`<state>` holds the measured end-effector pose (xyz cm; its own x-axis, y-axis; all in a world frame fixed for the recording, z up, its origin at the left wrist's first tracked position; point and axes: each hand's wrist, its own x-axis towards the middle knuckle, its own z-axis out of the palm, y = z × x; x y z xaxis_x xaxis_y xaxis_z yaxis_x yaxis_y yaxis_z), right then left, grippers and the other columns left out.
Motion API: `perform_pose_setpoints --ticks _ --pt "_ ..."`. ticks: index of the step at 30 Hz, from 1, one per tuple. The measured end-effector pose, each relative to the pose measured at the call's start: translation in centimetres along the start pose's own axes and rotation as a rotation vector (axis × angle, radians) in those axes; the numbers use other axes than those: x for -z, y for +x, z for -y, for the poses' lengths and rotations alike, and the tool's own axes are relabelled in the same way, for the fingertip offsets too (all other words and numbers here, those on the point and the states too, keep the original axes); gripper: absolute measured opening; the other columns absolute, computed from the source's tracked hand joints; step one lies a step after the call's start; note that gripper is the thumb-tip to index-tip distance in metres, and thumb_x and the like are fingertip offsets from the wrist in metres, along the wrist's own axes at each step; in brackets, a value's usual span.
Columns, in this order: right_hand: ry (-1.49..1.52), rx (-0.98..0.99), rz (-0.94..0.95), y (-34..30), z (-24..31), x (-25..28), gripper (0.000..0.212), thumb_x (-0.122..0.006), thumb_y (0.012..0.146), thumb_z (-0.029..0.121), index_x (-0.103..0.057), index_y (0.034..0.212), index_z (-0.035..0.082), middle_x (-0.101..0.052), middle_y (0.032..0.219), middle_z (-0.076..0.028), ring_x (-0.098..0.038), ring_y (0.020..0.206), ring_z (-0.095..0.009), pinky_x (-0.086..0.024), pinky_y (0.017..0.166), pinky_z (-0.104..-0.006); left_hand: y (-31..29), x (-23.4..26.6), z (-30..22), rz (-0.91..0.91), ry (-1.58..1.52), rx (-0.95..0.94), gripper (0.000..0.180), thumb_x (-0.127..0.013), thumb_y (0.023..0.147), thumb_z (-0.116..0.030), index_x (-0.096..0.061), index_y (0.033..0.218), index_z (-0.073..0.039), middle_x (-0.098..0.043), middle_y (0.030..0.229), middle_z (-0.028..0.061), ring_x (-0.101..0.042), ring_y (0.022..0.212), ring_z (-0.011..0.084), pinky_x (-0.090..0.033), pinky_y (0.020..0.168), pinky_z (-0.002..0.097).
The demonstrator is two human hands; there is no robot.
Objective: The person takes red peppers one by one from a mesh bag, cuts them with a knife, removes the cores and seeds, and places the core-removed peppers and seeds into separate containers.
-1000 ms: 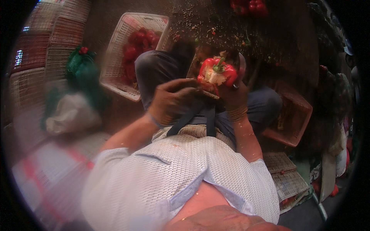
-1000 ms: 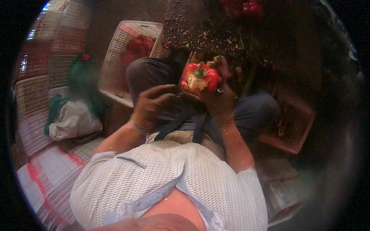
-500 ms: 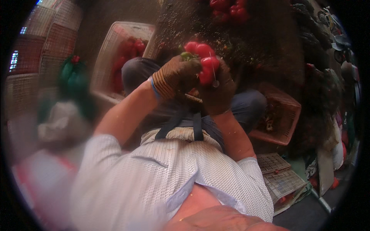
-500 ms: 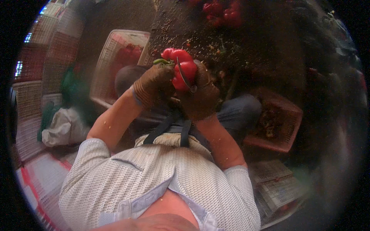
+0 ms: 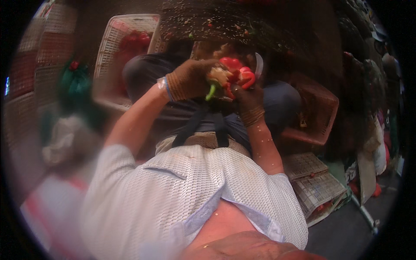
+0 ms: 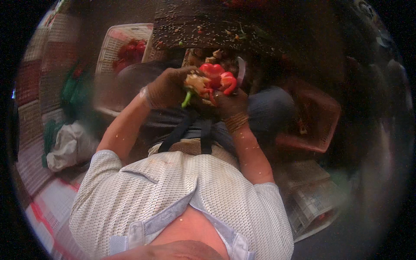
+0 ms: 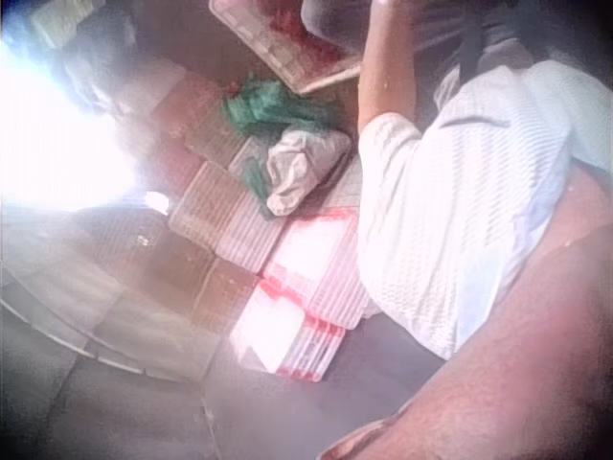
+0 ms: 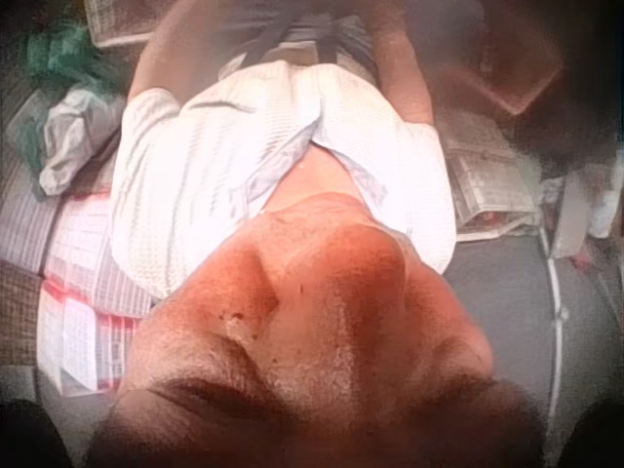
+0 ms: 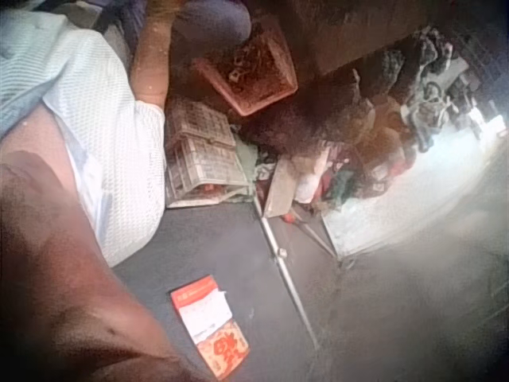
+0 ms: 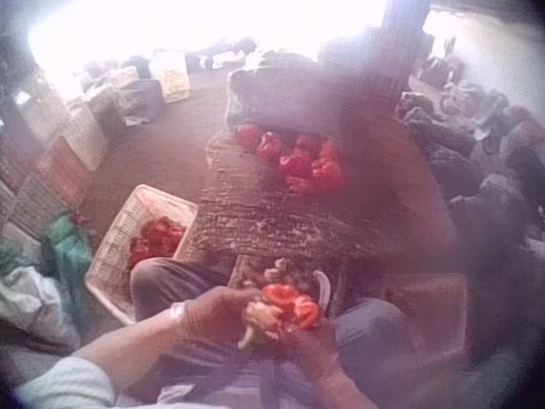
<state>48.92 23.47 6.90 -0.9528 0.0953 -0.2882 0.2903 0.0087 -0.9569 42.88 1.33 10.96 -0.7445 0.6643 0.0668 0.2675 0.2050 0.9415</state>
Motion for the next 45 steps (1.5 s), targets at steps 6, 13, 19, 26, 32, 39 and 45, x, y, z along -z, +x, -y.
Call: perform_pose_setpoints --ticks 6,13,19,26,32,39,45 --pt "0.061 -0.353 -0.253 0.9 -3.2 4.8 0.026 -0.075 0.082 0.024 -0.063 0.102 0.012 -0.061 0.076 -0.002 -0.057 0.052 -0.014 -0.045 0.047 -0.0252 -0.1 -1.6 5.6 -0.13 0.384 0.202 0.085 -0.078 0.082 -0.009 -0.029 0.151 -0.012 -0.056 0.134 0.0194 -0.056 0.124 0.0283 -0.049 0.104 0.0375" --pt "-0.154 0.106 0.025 0.5 3.8 -1.3 0.072 -0.072 0.087 0.014 -0.038 0.15 0.009 -0.063 0.125 -0.012 -0.062 0.11 -0.02 -0.048 0.099 -0.0299 3.3 -6.1 8.6 -0.548 -0.325 0.28 0.039 -0.066 0.095 -0.025 -0.057 0.127 -0.006 -0.066 0.105 0.0086 -0.064 0.1 0.0208 -0.053 0.086 0.0329" --pt "0.132 -0.029 0.488 2.9 4.3 -4.6 0.078 -0.071 0.091 0.017 -0.027 0.156 0.016 -0.059 0.132 -0.018 -0.06 0.118 -0.023 -0.053 0.095 -0.0336 -7.0 8.7 6.7 -1.056 -0.059 0.39 0.036 -0.054 0.102 -0.04 -0.067 0.109 -0.008 -0.068 0.095 0.0079 -0.064 0.085 0.0155 -0.052 0.076 0.0257" --pt "0.055 -0.328 0.407 5.1 3.2 -3.7 0.05 -0.072 0.091 0.025 -0.058 0.131 -0.002 -0.067 0.112 -0.015 -0.065 0.1 -0.021 -0.054 0.086 -0.0325 -19.0 24.8 8.8 -0.932 1.353 0.452 0.063 -0.078 0.084 -0.032 -0.056 0.135 -0.003 -0.064 0.122 0.0198 -0.06 0.115 0.0335 -0.047 0.1 0.042" --pt "0.151 -0.344 0.232 8.4 -1.2 -2.4 0.049 -0.075 0.088 0.021 -0.06 0.128 -0.002 -0.07 0.108 -0.012 -0.067 0.09 -0.016 -0.055 0.08 -0.0314 7.5 29.8 4.8 -0.243 0.935 0.173 0.08 -0.085 0.075 -0.022 -0.047 0.144 -0.007 -0.054 0.141 0.0178 -0.054 0.129 0.0304 -0.044 0.106 0.0382" --pt "0.199 -0.582 0.141 11.0 -1.5 -3.8 0.04 -0.075 0.088 0.014 -0.062 0.123 -0.003 -0.071 0.111 -0.012 -0.069 0.091 -0.017 -0.057 0.076 -0.0282 34.4 35.6 16.1 0.083 1.32 -0.069 0.047 -0.072 0.084 -0.021 -0.06 0.128 -0.01 -0.065 0.118 0.0178 -0.062 0.111 0.0379 -0.052 0.093 0.0441" --pt "0.307 -0.594 0.085 11.9 -0.1 -4.9 0.039 -0.07 0.091 0.013 -0.06 0.123 -0.007 -0.067 0.079 -0.005 -0.054 0.047 -0.011 -0.045 0.043 -0.0257 40.4 36.2 19.2 0.644 0.969 0.967 0.044 -0.079 0.075 -0.043 -0.071 0.109 -0.016 -0.072 0.095 0.0159 -0.07 0.095 0.0336 -0.056 0.083 0.0435"
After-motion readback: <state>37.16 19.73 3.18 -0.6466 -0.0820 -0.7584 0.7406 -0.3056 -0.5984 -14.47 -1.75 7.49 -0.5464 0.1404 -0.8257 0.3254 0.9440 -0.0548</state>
